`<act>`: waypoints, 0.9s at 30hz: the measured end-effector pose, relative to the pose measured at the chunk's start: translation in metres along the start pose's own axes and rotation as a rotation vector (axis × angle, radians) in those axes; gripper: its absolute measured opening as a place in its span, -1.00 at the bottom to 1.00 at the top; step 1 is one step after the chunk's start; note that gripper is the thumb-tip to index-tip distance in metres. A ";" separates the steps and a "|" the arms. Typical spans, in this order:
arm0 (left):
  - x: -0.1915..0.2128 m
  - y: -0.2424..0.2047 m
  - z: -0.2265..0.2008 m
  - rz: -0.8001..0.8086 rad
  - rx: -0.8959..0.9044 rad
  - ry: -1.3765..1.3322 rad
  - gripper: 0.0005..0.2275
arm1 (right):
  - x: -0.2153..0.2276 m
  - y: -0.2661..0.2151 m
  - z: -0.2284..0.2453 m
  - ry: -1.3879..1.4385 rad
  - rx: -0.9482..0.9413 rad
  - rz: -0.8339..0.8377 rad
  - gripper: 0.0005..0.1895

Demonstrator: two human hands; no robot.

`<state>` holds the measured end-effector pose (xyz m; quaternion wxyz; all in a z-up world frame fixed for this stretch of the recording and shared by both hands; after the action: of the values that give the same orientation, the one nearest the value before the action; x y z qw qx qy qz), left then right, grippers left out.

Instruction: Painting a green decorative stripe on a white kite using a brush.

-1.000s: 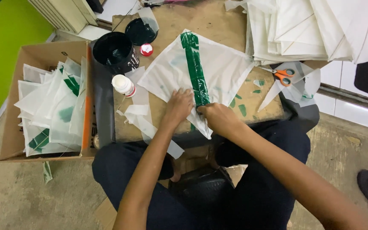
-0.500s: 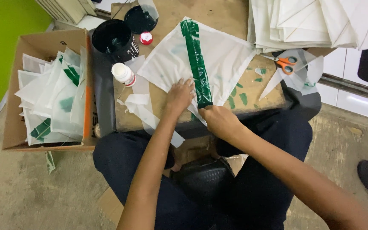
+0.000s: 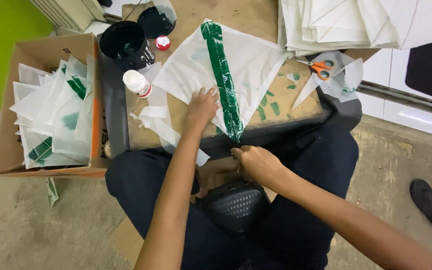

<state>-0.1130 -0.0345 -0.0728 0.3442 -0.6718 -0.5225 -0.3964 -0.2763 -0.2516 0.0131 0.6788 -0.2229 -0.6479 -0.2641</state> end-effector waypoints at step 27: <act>0.045 -0.001 0.005 -0.039 -0.032 0.027 -0.66 | 0.028 0.149 -0.102 0.065 -0.080 -0.374 -0.77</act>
<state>-0.1069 -0.0100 -0.0348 0.3328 -0.6614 -0.5244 -0.4204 -0.1016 -0.2065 0.0406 0.6292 -0.1170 -0.6446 -0.4183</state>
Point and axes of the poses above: each hand's wrist, its own y-axis towards the middle knuckle, its own x-axis out of the back of the hand, z = x × y, the point moved 1 cm from there along y, towards the middle knuckle, and after that the axes turned 9 degrees about -y, right-handed, at the moved point
